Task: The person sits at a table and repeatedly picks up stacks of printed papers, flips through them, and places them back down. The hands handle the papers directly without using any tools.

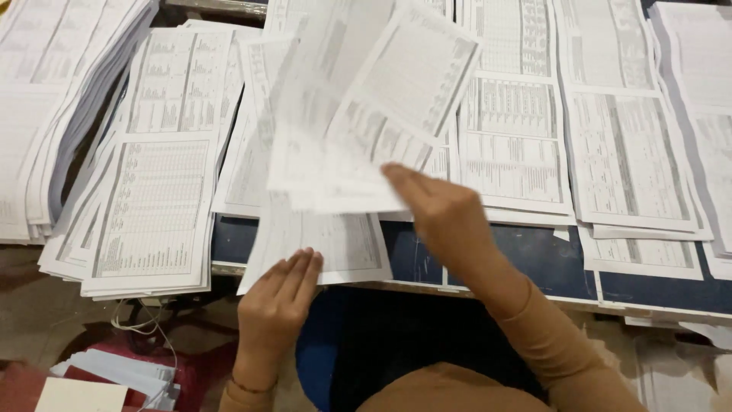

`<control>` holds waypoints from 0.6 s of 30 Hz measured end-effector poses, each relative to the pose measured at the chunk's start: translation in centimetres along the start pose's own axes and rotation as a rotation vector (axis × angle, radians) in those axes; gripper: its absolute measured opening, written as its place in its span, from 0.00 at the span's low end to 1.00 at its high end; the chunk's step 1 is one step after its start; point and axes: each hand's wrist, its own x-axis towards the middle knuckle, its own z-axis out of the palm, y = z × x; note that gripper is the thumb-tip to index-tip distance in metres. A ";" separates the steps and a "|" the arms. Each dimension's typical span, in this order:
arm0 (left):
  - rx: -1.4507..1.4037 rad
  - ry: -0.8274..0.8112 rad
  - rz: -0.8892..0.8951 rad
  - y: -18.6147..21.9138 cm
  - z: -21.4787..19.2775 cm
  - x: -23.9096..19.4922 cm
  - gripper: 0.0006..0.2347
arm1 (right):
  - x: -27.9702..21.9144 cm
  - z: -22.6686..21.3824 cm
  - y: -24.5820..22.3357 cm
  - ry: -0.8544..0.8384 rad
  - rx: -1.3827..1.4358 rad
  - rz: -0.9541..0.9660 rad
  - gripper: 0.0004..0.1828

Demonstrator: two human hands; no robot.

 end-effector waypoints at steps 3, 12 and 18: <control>-0.068 -0.010 0.012 1.0 0.1 -0.6 0.06 | -1.5 2.0 -3.1 -0.101 0.111 -0.111 0.21; 0.011 0.039 -0.011 2.6 0.6 -0.4 0.14 | -5.8 2.1 -6.4 -0.537 0.280 -0.091 0.46; -0.479 0.269 0.283 7.8 -2.1 5.0 0.08 | -6.1 -0.9 -1.1 -0.265 0.200 -0.082 0.18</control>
